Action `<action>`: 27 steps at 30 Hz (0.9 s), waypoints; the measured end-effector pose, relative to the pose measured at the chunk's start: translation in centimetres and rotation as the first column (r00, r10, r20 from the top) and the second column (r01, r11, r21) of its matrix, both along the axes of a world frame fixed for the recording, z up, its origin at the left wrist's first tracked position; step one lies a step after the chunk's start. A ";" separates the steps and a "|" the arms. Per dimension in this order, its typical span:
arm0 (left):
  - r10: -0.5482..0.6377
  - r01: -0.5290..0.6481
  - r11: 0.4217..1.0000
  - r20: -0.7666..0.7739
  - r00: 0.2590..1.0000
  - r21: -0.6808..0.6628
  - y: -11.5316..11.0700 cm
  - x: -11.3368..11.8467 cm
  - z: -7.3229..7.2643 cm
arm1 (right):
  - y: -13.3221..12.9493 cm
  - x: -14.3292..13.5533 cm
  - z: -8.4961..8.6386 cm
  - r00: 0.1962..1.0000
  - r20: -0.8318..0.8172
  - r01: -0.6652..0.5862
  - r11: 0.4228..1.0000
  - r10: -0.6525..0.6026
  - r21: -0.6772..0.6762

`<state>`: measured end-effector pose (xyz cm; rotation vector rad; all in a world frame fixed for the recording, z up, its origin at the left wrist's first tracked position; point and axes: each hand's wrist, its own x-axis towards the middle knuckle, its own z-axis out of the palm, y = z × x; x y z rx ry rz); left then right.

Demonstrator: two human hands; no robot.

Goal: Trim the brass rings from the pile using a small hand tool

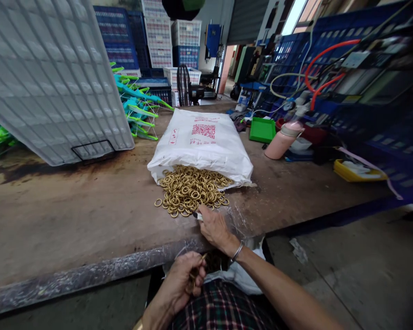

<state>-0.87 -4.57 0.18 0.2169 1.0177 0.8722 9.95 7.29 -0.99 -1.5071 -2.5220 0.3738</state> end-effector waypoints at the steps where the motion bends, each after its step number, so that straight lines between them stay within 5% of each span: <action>1: 0.014 -0.012 0.999 0.034 0.999 -0.047 -0.1 0.1 -0.4 | 0.0 -0.2 0.0 1.000 -0.026 -0.010 1.000 0.010 0.011; 10: 0.220 -0.123 0.895 0.186 0.958 -0.428 0.6 0.2 -3.5 | 0.6 -2.4 0.0 0.999 0.004 0.033 0.999 -0.033 0.001; 18: 0.266 -0.149 0.888 0.223 0.938 -0.435 0.8 0.9 -4.3 | 1.3 -1.9 -0.4 0.984 -0.165 0.063 0.998 -0.065 -0.014; 27: 0.174 -0.110 0.943 0.184 0.967 -0.314 0.3 0.7 -4.8 | 1.9 -0.4 0.0 0.667 -0.691 0.082 0.950 -0.277 -0.302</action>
